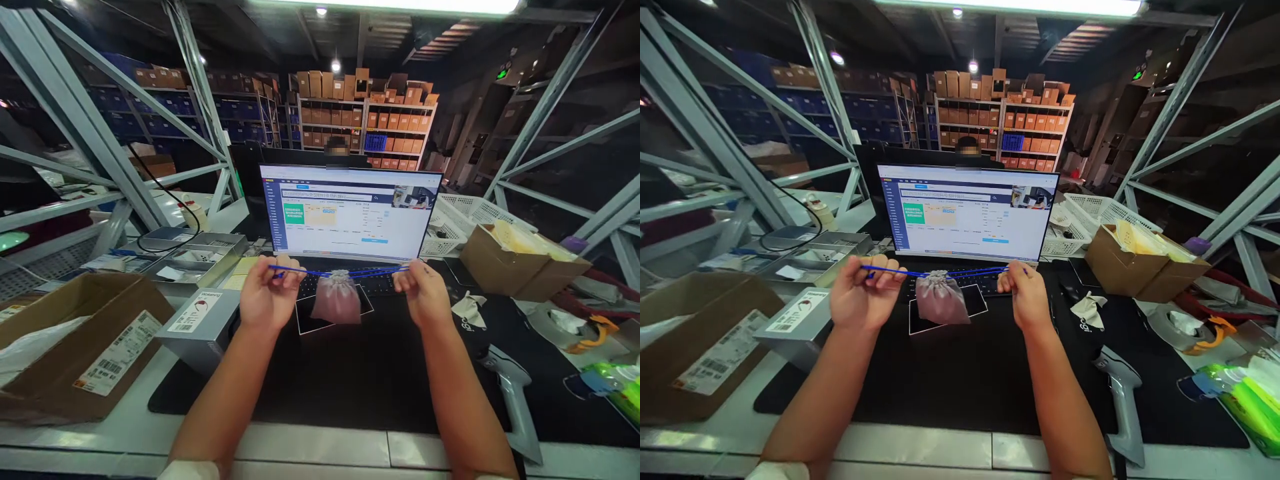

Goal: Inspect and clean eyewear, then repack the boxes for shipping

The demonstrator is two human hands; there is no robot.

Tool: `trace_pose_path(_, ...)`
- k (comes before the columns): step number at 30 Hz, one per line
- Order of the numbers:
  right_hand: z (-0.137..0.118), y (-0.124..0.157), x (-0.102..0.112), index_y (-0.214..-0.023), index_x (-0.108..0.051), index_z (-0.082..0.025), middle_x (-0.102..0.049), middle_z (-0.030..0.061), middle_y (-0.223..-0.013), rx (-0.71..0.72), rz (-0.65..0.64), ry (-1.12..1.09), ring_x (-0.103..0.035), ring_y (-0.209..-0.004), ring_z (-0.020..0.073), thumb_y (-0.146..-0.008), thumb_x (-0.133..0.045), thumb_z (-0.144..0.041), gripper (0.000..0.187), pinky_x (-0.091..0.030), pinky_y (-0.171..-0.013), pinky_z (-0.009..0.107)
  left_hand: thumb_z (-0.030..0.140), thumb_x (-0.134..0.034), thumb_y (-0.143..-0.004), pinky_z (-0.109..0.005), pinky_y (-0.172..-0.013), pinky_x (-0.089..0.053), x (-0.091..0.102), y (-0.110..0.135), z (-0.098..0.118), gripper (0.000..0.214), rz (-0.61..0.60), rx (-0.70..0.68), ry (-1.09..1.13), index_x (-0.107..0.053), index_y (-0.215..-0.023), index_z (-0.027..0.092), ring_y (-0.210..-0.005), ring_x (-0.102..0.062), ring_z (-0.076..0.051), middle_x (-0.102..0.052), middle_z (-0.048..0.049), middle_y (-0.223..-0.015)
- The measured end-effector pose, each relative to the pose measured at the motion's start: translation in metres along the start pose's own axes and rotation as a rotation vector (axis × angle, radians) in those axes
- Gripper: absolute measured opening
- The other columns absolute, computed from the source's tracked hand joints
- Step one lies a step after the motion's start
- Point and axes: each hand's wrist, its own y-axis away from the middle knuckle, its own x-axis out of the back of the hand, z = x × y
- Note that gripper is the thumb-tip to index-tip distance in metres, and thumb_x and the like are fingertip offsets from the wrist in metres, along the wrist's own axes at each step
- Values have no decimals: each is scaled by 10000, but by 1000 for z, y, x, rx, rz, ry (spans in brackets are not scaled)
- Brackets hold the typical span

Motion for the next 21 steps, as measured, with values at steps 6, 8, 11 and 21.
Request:
trace_pose_path(6,0,33,-33,-1314,-569,-216,-635,93,-1254,10,-444,669,-625,-971,224,-789,-765,-495,626,-489,-826,354,450,-719,-857,-266,-712,-495,-3,14,1,498,-201,91,-157,-429,-566,167,-682,-543,-142,-472,5,-635)
trace_pose_path(8,2,49,-55,-1406,-490,-233,-608,103,-1330,59,-597,714,-636,-1018,240,-746,-813,-505,783,-492,-831,347,488,-636,-911,-276,-712,-488,-5,22,-6,449,-321,118,-282,-542,-620,160,-722,-561,-162,-529,-26,-684)
trace_pose_path(11,5,59,-74,-1169,-629,-231,-713,44,-1052,57,-674,791,-662,-884,218,-837,-741,-466,422,-464,-754,308,505,-552,-954,-281,-676,-473,-5,30,-11,440,-443,128,-408,-624,-705,149,-742,-565,-178,-579,-63,-745)
trace_pose_path(21,-17,-5,24,-1051,-678,-180,-673,32,-951,187,183,524,-595,-784,170,-773,-613,-293,307,-504,-671,279,477,-530,-937,-478,-1025,-442,34,-6,-36,361,-523,60,-1716,-725,-889,177,-1159,-577,-324,-638,-139,-1193)
